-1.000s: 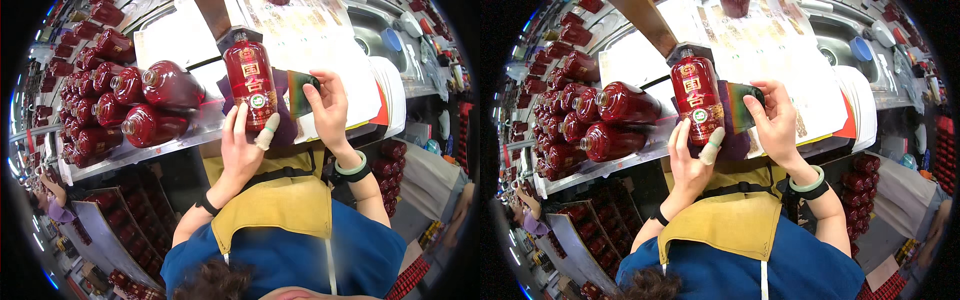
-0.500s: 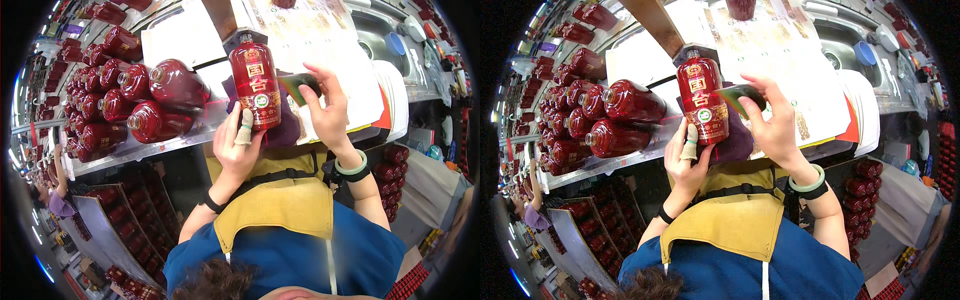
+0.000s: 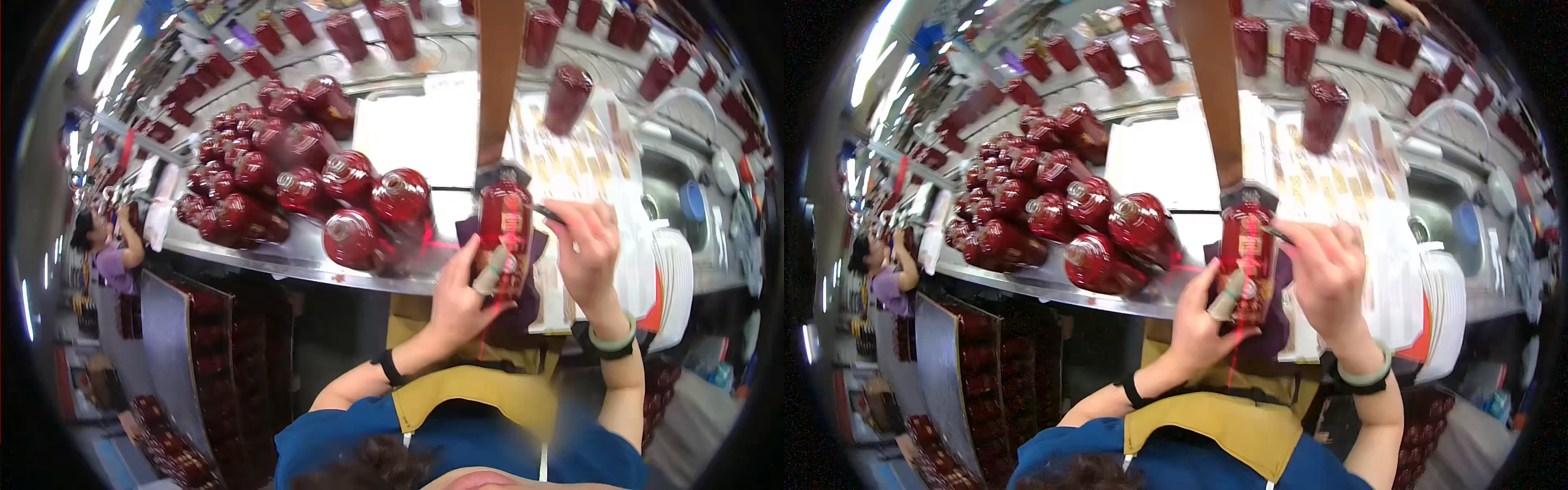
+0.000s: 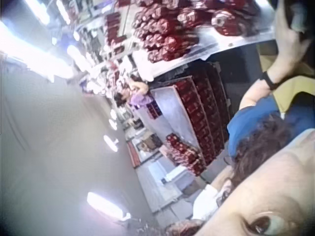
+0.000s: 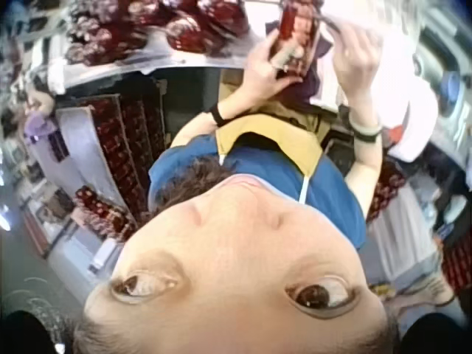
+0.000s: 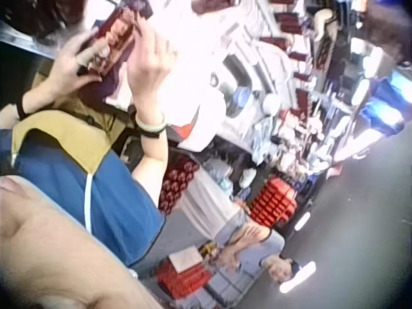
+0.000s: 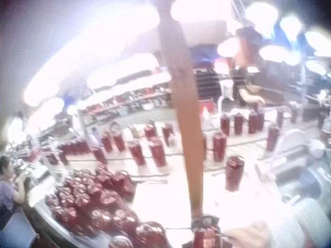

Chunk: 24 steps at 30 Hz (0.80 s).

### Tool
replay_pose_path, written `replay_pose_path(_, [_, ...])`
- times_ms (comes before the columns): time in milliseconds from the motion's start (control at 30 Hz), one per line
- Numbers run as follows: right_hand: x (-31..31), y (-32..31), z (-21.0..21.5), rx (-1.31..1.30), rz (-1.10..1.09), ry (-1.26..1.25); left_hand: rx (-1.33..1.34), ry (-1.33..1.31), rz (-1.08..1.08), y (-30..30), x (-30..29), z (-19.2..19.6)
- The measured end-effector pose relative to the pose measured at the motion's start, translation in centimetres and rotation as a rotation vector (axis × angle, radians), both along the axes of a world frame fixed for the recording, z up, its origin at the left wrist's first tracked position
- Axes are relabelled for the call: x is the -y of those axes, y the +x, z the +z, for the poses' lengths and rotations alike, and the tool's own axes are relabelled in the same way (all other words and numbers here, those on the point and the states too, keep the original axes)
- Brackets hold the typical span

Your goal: Applying and smoothing adhesive labels on glass bottles and cleaning them with a cloth.

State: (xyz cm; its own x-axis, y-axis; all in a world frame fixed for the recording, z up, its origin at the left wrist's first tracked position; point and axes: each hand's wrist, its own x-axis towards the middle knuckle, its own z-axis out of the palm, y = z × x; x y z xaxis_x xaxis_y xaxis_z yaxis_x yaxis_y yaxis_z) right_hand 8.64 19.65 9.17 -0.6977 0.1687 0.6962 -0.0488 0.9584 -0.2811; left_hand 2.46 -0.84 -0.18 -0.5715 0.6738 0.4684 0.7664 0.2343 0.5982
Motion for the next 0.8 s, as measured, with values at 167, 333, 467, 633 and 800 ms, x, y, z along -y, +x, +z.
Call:
replay_pose_path(167, [0.0,-0.1,0.2,-0.011,0.006,-0.155,-0.150,-0.109,0.062,0.6,-0.7,0.6])
replay_pose_path(333, [0.9,0.0,-0.4,-0.001,0.070,-0.083,-0.150,-0.012,0.095,0.5,-0.9,0.9])
replay_pose_path(467, [2.5,2.2,-3.3,0.095,0.317,0.110,0.128,0.087,0.104,0.1,0.1,0.4])
replay_pose_path(633, [3.0,0.6,-3.5,0.112,0.226,-0.146,0.205,0.148,0.041,-0.7,-0.2,-0.2])
replay_pose_path(800, [2.5,1.2,-3.7,0.034,0.229,0.073,0.153,0.177,0.006,-1.0,0.4,-0.2])
